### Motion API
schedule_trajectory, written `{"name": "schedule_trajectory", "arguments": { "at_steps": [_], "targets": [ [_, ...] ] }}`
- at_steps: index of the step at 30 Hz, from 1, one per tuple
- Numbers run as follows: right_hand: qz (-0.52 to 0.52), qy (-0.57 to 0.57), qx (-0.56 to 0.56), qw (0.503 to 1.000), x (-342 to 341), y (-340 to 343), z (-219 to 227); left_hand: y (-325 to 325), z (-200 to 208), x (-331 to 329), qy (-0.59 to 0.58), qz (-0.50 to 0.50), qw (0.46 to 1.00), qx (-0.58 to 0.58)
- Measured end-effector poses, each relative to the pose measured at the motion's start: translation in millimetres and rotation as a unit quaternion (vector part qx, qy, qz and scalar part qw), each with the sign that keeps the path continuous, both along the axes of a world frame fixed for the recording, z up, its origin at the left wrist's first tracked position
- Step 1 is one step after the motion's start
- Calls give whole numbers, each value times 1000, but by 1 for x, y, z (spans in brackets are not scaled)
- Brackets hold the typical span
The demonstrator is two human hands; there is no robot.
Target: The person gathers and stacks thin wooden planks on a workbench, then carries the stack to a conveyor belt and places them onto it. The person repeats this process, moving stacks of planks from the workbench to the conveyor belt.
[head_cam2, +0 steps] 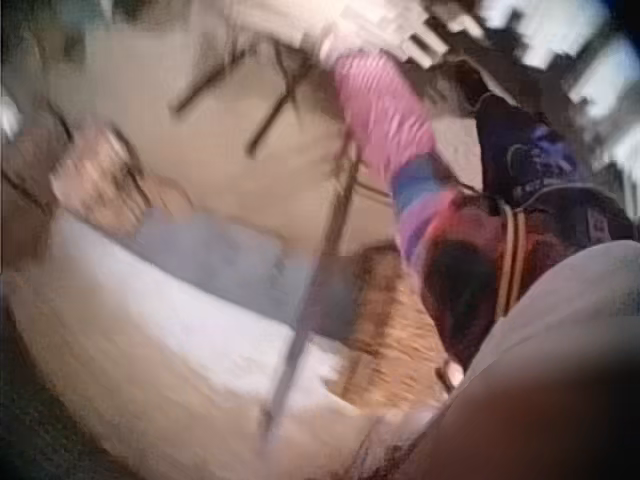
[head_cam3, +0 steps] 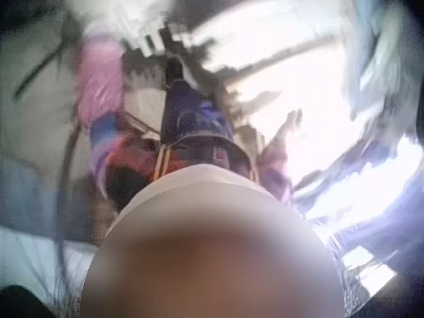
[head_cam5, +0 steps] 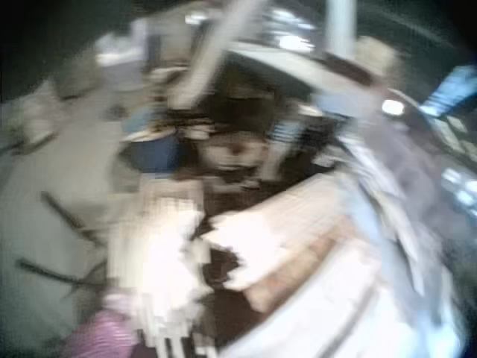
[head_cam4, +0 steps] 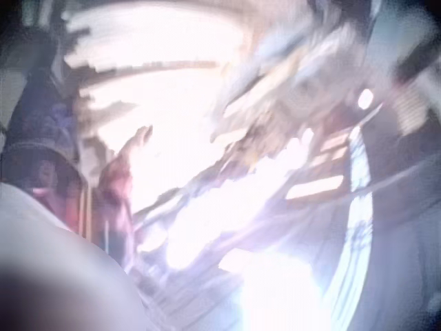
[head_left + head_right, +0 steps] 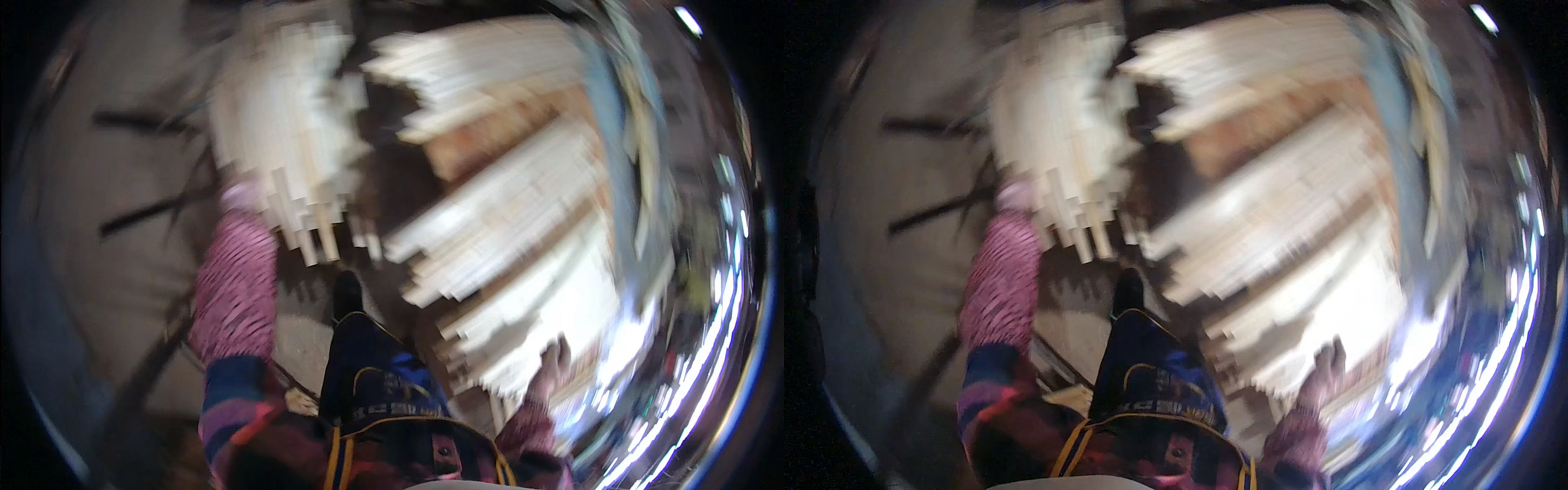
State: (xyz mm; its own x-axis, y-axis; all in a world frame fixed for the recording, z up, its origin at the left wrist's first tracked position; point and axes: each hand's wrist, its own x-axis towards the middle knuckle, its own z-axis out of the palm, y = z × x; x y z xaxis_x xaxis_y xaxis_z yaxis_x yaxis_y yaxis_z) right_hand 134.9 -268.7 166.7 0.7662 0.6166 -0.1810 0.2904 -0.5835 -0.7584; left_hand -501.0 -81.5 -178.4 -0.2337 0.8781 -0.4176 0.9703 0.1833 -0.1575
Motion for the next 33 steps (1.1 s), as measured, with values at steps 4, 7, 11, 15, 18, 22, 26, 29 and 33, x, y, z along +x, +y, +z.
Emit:
{"name": "schedule_trajectory", "arguments": {
  "at_steps": [4, 7, 11, 15, 18, 22, 26, 29, 33],
  "targets": [
    [-79, -184, -172, 965, 67, -50, -19, 7, 120, 64, -59, -6, 979, 197],
    [-91, -249, -345, 900, 156, -111, -46, -7, 176, 111, -179, 109, 919, 334],
    [-175, -194, -412, 873, 233, -175, -76, -61, 270, 267, -413, 83, 806, 416],
    [-198, -158, -288, 924, 291, -203, -139, -127, 263, 400, -514, -68, 803, 295],
    [-197, -82, -158, 964, 305, -177, -142, -152, 245, 504, -410, -167, 866, 232],
    [68, -70, -246, 964, 322, -188, -160, -129, 268, 593, -281, -130, 939, 150],
    [71, 140, -157, 975, 329, -178, -102, -95, 273, 619, -193, -105, 970, 106],
    [51, 45, -61, 996, 376, -149, -95, -80, 262, 635, -140, -114, 979, 90],
    [43, -119, -132, 983, 451, -21, -46, -89, 262, 676, -148, -127, 974, 115]
  ]
}}
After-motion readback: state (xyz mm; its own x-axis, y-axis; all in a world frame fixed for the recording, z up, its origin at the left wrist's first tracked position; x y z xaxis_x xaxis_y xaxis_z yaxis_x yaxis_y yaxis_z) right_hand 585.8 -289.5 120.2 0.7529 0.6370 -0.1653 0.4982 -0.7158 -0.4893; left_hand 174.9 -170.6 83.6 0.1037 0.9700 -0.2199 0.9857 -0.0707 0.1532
